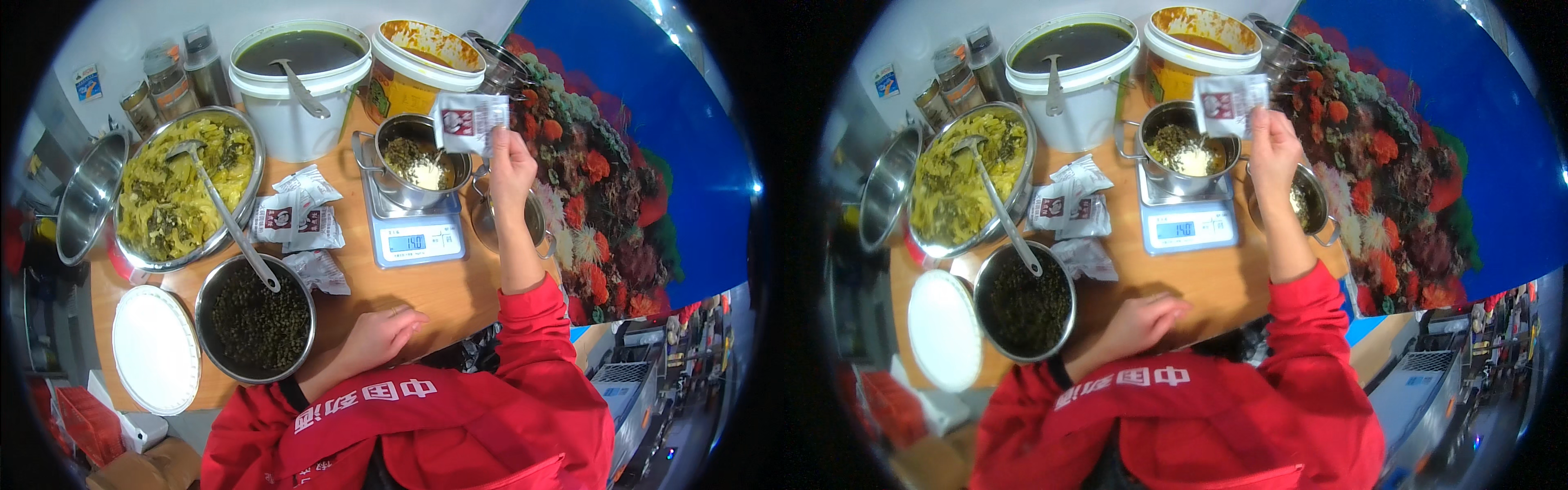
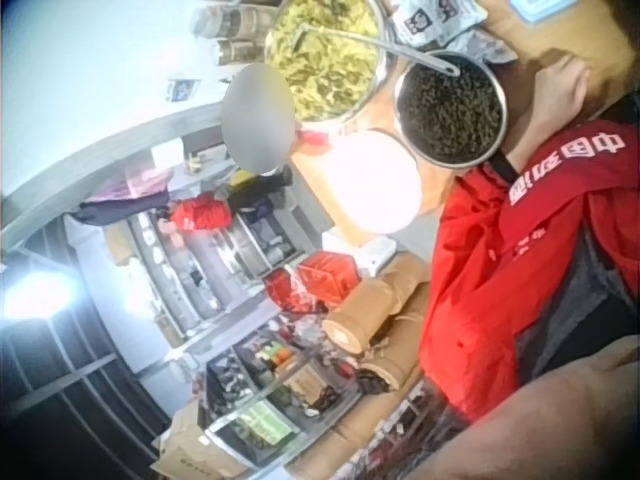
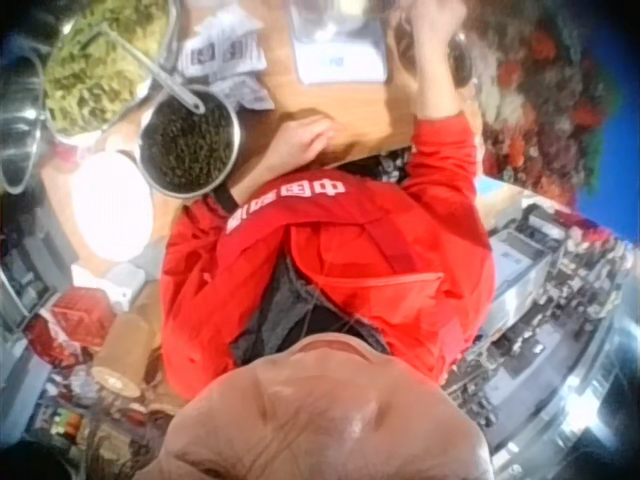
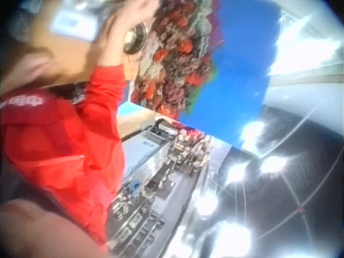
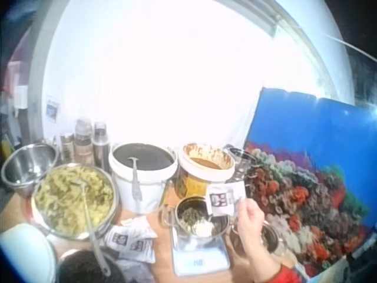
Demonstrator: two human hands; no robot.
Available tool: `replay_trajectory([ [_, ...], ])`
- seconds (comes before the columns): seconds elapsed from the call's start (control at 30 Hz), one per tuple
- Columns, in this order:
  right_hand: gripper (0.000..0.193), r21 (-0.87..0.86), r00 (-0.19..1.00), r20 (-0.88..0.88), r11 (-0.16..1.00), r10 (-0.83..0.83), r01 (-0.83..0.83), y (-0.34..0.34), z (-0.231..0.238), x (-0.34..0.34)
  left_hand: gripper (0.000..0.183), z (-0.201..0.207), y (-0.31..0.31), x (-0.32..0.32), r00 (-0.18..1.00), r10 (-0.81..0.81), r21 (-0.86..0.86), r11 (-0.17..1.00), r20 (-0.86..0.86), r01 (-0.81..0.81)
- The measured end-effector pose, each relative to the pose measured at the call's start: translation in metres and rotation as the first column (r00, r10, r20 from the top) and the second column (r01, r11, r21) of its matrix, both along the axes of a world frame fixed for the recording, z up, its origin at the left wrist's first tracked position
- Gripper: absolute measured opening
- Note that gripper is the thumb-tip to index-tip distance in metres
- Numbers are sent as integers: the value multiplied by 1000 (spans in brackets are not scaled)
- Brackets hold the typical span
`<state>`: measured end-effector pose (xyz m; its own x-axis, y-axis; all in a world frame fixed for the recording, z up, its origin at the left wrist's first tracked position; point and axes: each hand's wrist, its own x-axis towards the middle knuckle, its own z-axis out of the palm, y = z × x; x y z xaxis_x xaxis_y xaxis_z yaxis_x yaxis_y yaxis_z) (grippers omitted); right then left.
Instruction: The person weighs small packets of seasoning on a digital scale, pouring contents into a metal bowl. They handle multiple packets and adjust the bowl on the scale to measure the combined weight of the ingredients.
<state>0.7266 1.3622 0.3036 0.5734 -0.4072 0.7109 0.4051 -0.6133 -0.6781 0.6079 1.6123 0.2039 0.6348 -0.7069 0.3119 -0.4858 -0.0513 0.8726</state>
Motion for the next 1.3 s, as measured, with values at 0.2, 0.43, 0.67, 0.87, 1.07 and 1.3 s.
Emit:
replay_trajectory([
  [0.2,29,-92,988,-152,994,39,-53,4,3,-2,16,-2,0,0,1000,-6,2,1000,-15,6],
  [0.43,28,-55,1000,-19,998,-23,22,3,15,2,16,-5,-1,1,1000,6,-9,1000,19,-6],
  [0.67,30,168,998,37,985,45,-50,-2,20,5,15,-7,-1,-1,998,37,-50,998,57,-35],
  [0.87,30,429,999,15,903,28,-32,-8,28,10,15,-6,-1,0,997,38,-46,998,73,-34],
  [1.07,33,328,990,-129,945,50,-5,1,5,15,16,-7,-1,0,997,31,-53,998,74,-27],
  [1.3,31,45,980,-171,995,98,-91,-9,5,21,21,35,-13,3,960,-12,-151,988,-279,-32],
])
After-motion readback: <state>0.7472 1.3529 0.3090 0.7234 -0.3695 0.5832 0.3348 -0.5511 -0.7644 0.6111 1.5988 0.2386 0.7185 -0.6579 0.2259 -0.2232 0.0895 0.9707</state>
